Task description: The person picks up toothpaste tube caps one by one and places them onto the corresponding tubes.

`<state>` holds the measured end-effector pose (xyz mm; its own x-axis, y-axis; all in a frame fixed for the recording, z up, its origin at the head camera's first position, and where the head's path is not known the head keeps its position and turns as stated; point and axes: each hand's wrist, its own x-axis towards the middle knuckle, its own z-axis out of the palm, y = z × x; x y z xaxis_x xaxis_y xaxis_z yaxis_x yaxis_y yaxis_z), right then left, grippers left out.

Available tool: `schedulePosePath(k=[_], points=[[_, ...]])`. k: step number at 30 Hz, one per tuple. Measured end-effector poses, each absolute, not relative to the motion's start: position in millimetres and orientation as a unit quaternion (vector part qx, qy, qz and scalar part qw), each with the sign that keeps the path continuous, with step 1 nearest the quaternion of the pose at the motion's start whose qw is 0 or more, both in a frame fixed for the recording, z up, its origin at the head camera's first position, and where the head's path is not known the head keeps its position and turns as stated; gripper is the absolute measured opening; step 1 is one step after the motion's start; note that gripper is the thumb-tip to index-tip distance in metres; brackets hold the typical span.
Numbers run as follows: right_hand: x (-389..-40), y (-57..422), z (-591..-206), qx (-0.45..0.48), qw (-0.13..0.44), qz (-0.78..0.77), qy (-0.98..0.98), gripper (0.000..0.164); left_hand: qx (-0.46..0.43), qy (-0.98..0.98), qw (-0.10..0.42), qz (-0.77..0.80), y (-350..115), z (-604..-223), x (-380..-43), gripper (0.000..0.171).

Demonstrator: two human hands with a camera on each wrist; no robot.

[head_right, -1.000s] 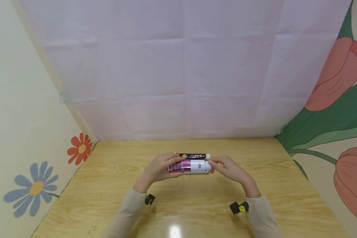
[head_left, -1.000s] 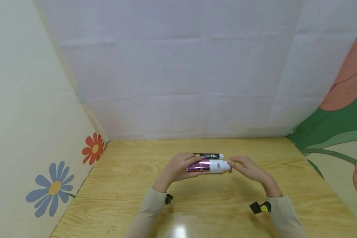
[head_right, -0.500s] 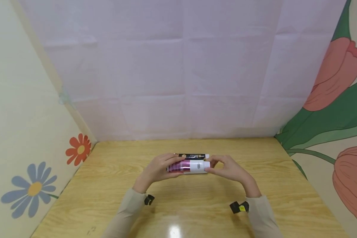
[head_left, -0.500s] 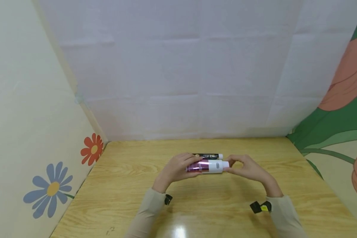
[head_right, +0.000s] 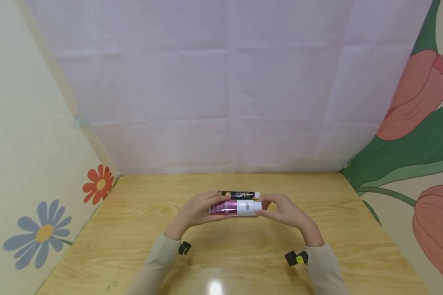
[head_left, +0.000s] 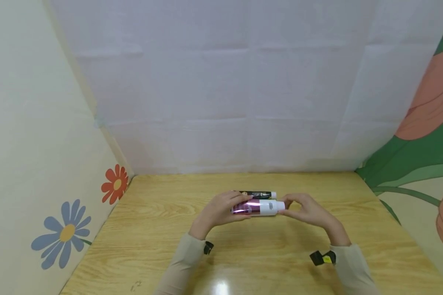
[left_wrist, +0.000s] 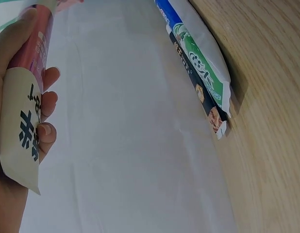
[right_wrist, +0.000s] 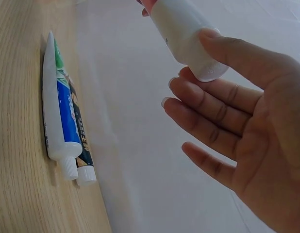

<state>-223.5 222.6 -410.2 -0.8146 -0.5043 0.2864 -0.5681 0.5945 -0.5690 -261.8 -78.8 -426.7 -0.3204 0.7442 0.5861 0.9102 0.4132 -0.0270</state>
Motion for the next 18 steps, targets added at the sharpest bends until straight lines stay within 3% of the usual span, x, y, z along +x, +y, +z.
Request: schedulePosePath(k=[18], points=[[-219, 228, -417, 0.305, 0.034, 0.32, -0.896, 0.017, -0.499, -0.836, 0.166, -0.156, -83, -437, -261, 0.057]])
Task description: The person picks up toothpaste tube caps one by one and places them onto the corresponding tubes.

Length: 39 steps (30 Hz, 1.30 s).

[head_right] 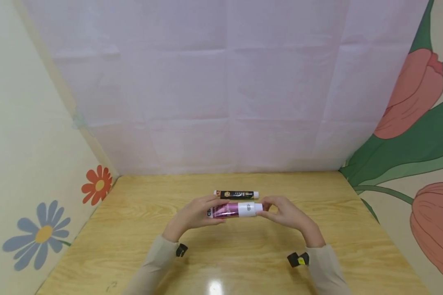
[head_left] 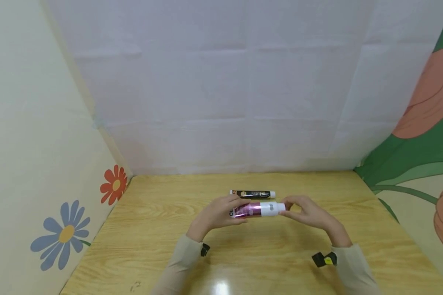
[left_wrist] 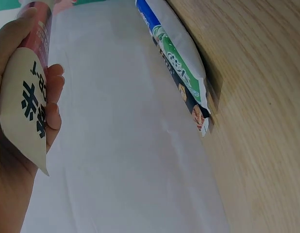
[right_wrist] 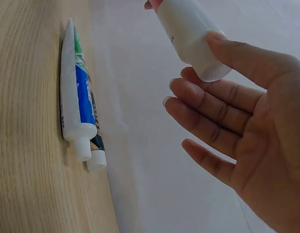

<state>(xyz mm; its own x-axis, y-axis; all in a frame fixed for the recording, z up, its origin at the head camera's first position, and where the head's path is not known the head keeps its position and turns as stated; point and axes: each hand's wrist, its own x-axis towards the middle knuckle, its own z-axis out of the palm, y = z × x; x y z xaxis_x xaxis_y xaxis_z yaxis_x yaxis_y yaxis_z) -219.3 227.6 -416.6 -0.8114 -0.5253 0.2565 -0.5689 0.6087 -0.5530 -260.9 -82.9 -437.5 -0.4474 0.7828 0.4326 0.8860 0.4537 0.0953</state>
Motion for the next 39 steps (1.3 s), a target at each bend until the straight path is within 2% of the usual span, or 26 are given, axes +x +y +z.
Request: schedulePosePath(k=[4, 10, 19, 28, 36, 39], points=[[-218, 227, -419, 0.303, 0.028, 0.318, -0.898, 0.018, -0.499, -0.839, 0.151, -0.152, -85, -439, -259, 0.06], [-217, 229, -422, 0.301, 0.014, 0.324, -0.897, 0.02, -0.509, -0.834, 0.156, -0.147, -88, -443, -258, 0.062], [-217, 232, -427, 0.324, 0.032, 0.314, -0.892, 0.016, -0.521, -0.83, 0.15, -0.131, -91, -445, -256, 0.064], [-217, 231, -433, 0.297, 0.0, 0.304, -0.905, 0.024, -0.537, -0.821, 0.15, -0.124, -96, -450, -254, 0.062], [-216, 232, -438, 0.314, 0.004, 0.302, -0.9, 0.02, -0.545, -0.816, 0.165, -0.101, -100, -456, -255, 0.063], [-216, 232, -440, 0.323, 0.004, 0.306, -0.895, 0.019, -0.545, -0.818, 0.156, -0.099, -101, -458, -255, 0.062]])
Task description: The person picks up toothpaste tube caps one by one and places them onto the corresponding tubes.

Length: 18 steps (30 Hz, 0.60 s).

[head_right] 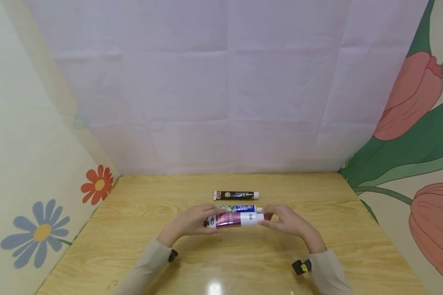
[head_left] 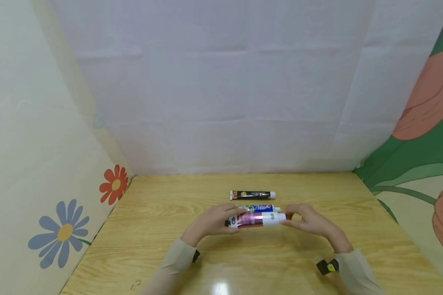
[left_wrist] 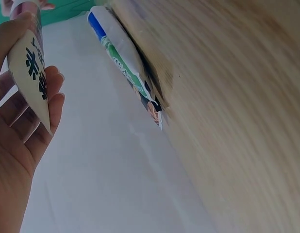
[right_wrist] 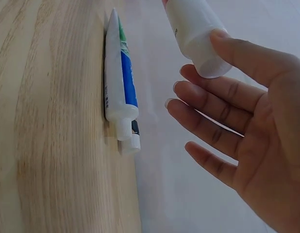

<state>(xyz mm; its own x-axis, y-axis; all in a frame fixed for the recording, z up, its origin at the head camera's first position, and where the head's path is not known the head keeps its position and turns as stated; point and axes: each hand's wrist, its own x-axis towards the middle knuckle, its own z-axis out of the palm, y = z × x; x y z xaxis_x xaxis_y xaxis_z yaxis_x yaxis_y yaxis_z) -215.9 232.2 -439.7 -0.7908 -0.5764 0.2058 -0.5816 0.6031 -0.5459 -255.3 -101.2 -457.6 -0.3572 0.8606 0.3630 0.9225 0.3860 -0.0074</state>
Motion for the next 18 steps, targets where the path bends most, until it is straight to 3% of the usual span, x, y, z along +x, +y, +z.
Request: schedulePosePath(k=[18], points=[[-217, 234, -453, 0.321, -0.04, 0.286, -0.902, 0.026, -0.526, -0.844, 0.09, -0.057, -105, -464, -250, 0.062]])
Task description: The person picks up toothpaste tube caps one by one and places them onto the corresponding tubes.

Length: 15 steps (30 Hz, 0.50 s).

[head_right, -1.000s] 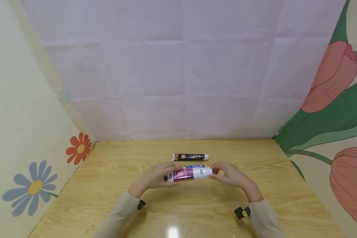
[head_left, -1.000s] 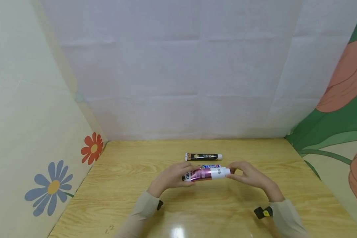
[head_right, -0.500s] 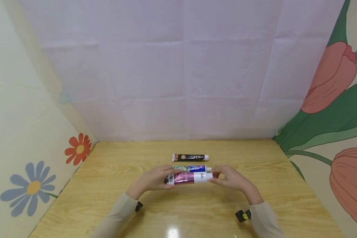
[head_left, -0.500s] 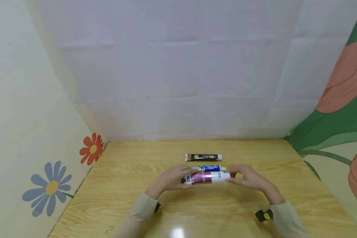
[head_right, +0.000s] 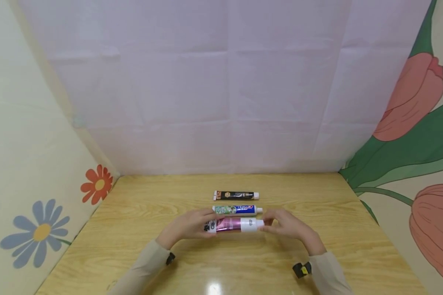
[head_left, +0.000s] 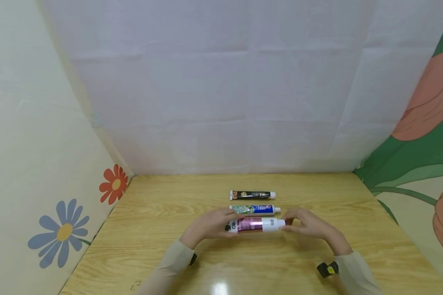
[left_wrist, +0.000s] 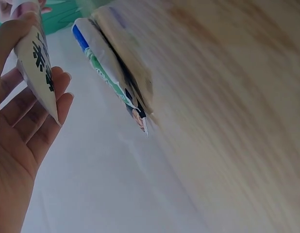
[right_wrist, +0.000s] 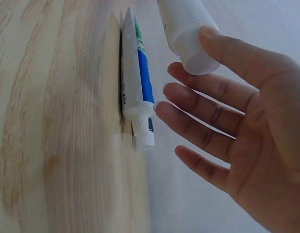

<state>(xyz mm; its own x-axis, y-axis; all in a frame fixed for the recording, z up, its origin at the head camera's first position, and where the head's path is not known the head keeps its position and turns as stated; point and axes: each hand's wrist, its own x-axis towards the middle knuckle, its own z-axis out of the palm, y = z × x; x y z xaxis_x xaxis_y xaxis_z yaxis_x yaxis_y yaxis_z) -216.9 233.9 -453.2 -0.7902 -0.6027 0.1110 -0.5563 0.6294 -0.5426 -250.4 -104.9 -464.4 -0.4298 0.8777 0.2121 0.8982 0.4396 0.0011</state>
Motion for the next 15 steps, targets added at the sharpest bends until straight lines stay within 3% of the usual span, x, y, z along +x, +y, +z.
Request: schedulePosePath(k=[8, 15], points=[[-215.9, 235.4, -455.7, -0.34, 0.034, -0.28, 0.897, 0.021, -0.516, -0.853, 0.073, -0.044, -103.3, -467.2, -247.9, 0.061], [-216.9, 235.9, -459.9, -0.333, 0.062, -0.265, 0.903, 0.028, -0.516, -0.853, 0.076, -0.023, -101.8, -471.4, -247.0, 0.063]])
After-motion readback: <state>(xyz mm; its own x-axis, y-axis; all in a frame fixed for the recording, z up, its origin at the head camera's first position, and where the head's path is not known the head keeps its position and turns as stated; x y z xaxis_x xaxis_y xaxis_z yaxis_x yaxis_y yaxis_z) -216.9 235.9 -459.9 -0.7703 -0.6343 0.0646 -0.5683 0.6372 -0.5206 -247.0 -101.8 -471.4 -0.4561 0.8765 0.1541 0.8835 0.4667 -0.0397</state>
